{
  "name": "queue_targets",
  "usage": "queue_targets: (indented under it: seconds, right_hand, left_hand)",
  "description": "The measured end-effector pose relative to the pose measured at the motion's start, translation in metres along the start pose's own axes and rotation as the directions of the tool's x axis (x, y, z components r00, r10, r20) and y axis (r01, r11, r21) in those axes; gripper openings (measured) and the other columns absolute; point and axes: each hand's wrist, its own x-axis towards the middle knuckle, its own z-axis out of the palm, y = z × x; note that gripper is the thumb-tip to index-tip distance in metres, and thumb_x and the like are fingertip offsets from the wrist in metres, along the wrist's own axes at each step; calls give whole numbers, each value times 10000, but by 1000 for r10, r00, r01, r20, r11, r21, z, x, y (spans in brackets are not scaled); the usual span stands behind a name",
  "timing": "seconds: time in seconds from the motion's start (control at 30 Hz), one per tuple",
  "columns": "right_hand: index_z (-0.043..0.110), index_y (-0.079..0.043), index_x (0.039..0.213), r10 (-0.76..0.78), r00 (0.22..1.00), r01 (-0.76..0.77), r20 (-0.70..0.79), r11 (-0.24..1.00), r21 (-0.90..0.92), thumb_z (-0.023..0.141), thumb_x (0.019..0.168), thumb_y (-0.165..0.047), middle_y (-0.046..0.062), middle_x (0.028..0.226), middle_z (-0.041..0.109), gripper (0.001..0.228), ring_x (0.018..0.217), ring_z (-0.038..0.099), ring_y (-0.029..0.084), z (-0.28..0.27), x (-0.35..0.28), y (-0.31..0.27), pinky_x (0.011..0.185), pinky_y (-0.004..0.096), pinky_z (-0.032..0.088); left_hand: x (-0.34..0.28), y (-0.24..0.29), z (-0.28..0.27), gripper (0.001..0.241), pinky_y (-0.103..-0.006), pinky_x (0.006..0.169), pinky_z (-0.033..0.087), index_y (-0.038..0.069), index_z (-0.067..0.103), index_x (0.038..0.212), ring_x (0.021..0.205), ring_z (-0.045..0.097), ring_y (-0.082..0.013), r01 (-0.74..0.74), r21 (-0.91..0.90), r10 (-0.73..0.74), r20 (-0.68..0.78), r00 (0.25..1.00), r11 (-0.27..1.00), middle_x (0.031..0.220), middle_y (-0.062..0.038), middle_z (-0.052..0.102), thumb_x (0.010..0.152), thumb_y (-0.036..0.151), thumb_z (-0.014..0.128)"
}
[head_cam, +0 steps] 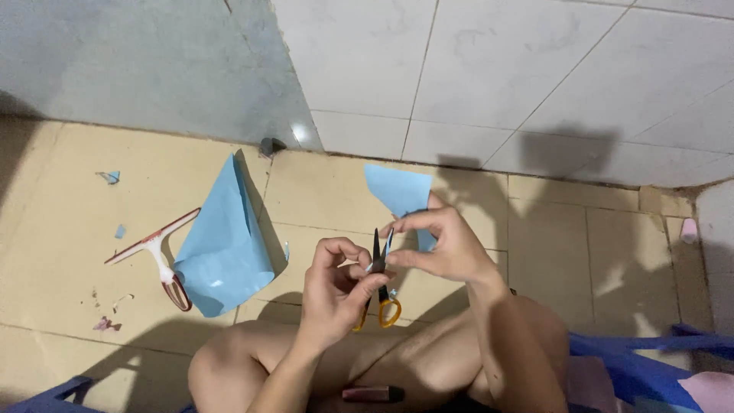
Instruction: Cutting small pieces of blue vinyl and applying them to a tiled wall for decoration.
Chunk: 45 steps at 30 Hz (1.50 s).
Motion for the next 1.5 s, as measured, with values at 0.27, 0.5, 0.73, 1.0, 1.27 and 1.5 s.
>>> queue_targets:
  seconds: [0.27, 0.5, 0.73, 1.0, 1.27, 1.5]
  right_hand:
    - [799, -111, 825, -132, 967, 115, -219, 989, -88, 863, 806, -158, 50, 904, 714, 81, 810, 670, 127, 23, -6, -33, 696, 254, 533]
    - [791, -78, 895, -325, 875, 140, -359, 879, -455, 733, 878, -85, 227, 1293, 658, 60, 1208, 681, 322, 33, -4, -32, 992, 382, 572]
    - [772, -46, 911, -545, 795, 223, -268, 672, -706, 798, 775, -53, 243, 1226, 631, 138, 1175, 624, 382, 21, 2, 0, 886, 403, 623]
    - [765, -64, 824, -226, 920, 180, -322, 970, -166, 836, 827, -22, 179, 1224, 721, 83, 1167, 703, 352, -6, 12, 17, 986, 453, 538]
    - [748, 23, 925, -78, 944, 248, -321, 811, 529, 715, 884, 7, 310, 1257, 635, 55, 890, 641, 126, -9, 5, 56, 692, 201, 506]
    - [784, 49, 850, -223, 952, 282, -211, 907, 312, 831, 745, 74, 329, 1204, 654, 118, 716, 706, 168, 0, 10, 15, 643, 308, 576]
  left_hand:
    - [-5, 8, -4, 246, -211, 628, 539, 76, 599, 970, 731, 603, -95, -156, 255, 176, -59, 983, 954, 859, -25, 625, 859, 103, 816]
    - [0, 12, -7, 288, -225, 706, 562, 27, 650, 1196, 889, 635, -169, -301, 323, 295, 69, 953, 897, 1118, -121, 616, 911, -10, 664]
    - [1, 1, -7, 276, -326, 931, 614, -64, 632, 1209, 1024, 676, -290, -509, 592, 565, 106, 818, 625, 1139, -211, 622, 938, -79, 583]
    - [10, -16, -27, 646, -360, 860, 647, -114, 524, 1342, 1101, 709, -333, -180, -92, 134, -373, 918, 979, 1361, -239, 563, 745, -161, 767]
    - [25, -50, -30, 179, -350, 652, 583, -38, 598, 1065, 822, 686, -267, 57, -504, -241, -307, 921, 862, 1002, -223, 667, 1008, 129, 569]
    - [22, -17, -22, 441, -248, 422, 375, 90, 464, 790, 525, 473, -113, -211, -9, 207, -147, 967, 977, 590, -74, 581, 736, 21, 896]
